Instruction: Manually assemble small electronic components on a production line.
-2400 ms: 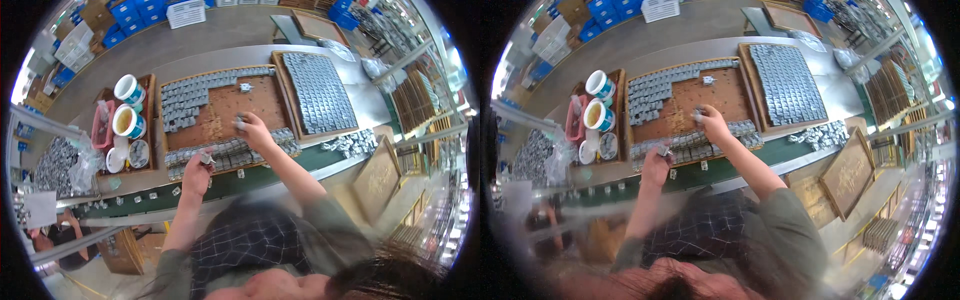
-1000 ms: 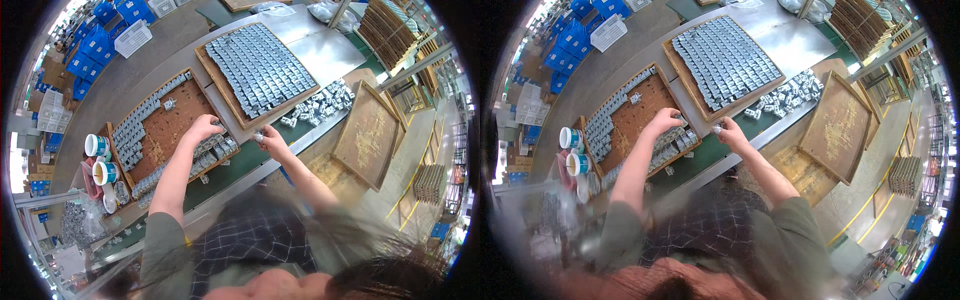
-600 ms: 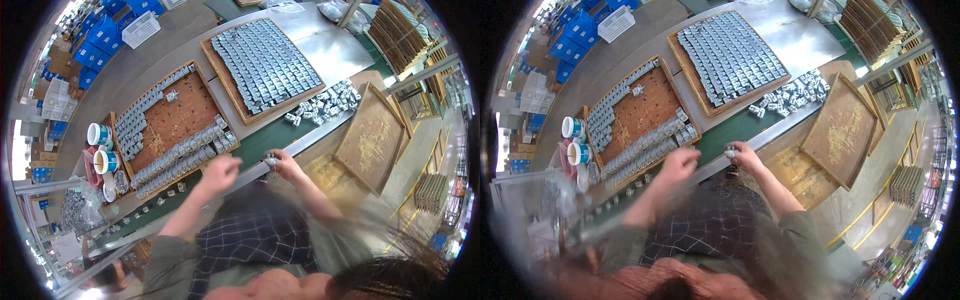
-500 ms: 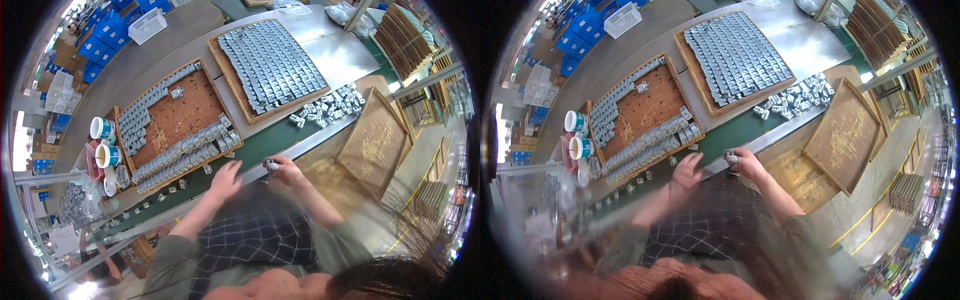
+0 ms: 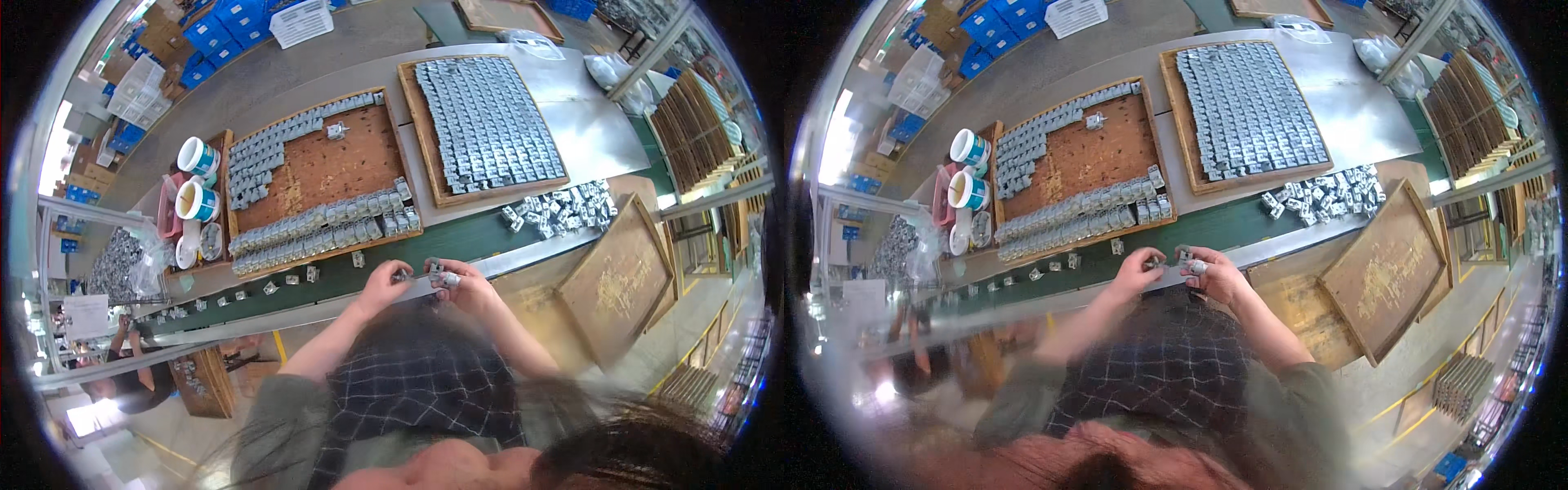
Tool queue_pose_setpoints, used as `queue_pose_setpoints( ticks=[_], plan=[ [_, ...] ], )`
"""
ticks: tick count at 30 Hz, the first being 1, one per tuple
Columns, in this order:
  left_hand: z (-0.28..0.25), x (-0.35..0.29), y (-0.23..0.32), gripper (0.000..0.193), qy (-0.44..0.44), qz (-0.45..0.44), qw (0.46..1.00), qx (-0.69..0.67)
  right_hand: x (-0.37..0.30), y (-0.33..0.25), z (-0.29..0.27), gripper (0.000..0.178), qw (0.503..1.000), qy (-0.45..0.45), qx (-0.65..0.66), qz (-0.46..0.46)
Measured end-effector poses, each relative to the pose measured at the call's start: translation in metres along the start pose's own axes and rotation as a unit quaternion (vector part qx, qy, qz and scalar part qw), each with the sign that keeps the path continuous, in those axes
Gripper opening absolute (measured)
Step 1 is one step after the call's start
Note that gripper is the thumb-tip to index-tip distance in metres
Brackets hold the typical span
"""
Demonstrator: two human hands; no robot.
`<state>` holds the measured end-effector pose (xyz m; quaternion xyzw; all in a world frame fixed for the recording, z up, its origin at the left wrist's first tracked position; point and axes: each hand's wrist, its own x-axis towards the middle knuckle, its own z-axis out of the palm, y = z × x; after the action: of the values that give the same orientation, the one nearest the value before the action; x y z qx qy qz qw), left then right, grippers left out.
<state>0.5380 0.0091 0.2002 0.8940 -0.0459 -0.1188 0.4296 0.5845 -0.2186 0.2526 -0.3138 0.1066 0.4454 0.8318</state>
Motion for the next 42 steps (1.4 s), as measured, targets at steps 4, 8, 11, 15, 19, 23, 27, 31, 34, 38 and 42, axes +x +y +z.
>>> queue_pose_setpoints(
  ticks=[4, 8, 11, 15, 19, 23, 27, 31, 34, 38, 42],
  plan=[
    [-0.039, -0.037, 0.053, 0.039, 0.136, -0.14, 0.85, -0.489, 0.012, 0.0, 0.018, 0.04, 0.997, -0.039, -0.065, 0.02],
    [-0.054, -0.05, 0.051, 0.031, 0.2, -0.127, 0.851, -0.468, 0.033, 0.012, 0.056, 0.037, 0.992, -0.066, -0.108, 0.018],
    [-0.062, -0.05, 0.049, 0.028, 0.194, -0.103, 0.865, -0.452, 0.05, 0.02, 0.072, 0.031, 0.987, -0.085, -0.131, 0.026],
    [-0.078, -0.059, 0.04, 0.028, 0.189, -0.059, 0.882, -0.428, 0.062, 0.025, 0.087, 0.033, 0.976, -0.071, -0.205, 0.001],
    [-0.095, -0.075, 0.008, 0.032, 0.181, -0.05, 0.902, -0.388, 0.086, 0.047, 0.105, 0.034, 0.903, -0.047, -0.409, -0.121],
    [-0.129, -0.09, -0.015, 0.045, 0.194, -0.02, 0.932, -0.304, 0.112, 0.072, 0.129, 0.034, 0.984, -0.092, -0.146, 0.032],
    [-0.181, -0.108, -0.03, 0.078, 0.187, 0.01, 0.977, -0.104, 0.14, 0.109, 0.168, 0.03, 0.991, -0.057, -0.057, 0.11],
    [-0.225, -0.132, -0.058, 0.091, 0.195, -0.007, 0.981, -0.009, 0.162, 0.142, 0.211, 0.043, 0.978, -0.105, -0.141, 0.113],
    [-0.248, -0.154, -0.069, 0.086, 0.251, 0.011, 0.968, 0.022, 0.189, 0.162, 0.236, 0.046, 0.941, -0.161, -0.291, 0.067],
    [-0.263, -0.173, -0.109, 0.074, 0.283, 0.002, 0.958, 0.05, 0.222, 0.19, 0.268, 0.045, 0.953, -0.117, -0.241, 0.143],
    [-0.281, -0.188, -0.141, 0.062, 0.31, -0.05, 0.948, -0.056, 0.249, 0.167, 0.334, 0.056, 0.803, -0.169, -0.55, 0.154]
  ],
)
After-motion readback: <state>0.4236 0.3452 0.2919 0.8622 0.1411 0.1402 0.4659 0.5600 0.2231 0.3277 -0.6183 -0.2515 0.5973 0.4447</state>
